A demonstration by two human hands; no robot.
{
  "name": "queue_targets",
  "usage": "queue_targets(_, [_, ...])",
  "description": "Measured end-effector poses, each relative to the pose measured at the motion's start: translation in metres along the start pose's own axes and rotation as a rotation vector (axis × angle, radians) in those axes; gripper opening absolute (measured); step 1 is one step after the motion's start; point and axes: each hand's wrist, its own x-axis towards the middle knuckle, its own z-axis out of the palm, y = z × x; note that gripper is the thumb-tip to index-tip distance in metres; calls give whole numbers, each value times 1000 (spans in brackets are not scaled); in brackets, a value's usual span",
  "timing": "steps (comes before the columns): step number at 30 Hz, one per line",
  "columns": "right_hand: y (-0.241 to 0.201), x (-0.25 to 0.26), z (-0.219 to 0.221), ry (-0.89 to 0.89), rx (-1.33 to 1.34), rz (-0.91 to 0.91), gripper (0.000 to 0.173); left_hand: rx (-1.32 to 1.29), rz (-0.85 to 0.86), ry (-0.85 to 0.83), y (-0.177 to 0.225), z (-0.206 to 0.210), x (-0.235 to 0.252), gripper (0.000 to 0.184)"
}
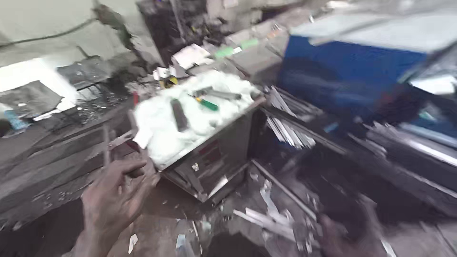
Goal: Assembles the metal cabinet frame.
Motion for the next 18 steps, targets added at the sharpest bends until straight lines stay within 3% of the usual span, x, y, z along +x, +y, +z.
queue_targets(2, [-38,10,22,-273,240,10,53,-175,113,-45,10,10,-10,41])
queue_targets(5, [-52,-5,64,-492,363,-110,28,-427,209,-187,23,39,-23,31])
queue_targets(8, [-57,-29,79,-654,327,-139,24,-655,224,-351,36,85,-27,24])
queue_targets(13, [-21,-73,77,-956,42,178,31,-970,67,-589,37,151,-32,31])
queue_targets(16, [17,-99,62,-1182,-54,509,37,-1046,-41,-718,36,174,-36,29])
queue_targets(18, [51,-134,42,-1244,-106,687,38,-1062,-120,-772,43,186,-38,29])
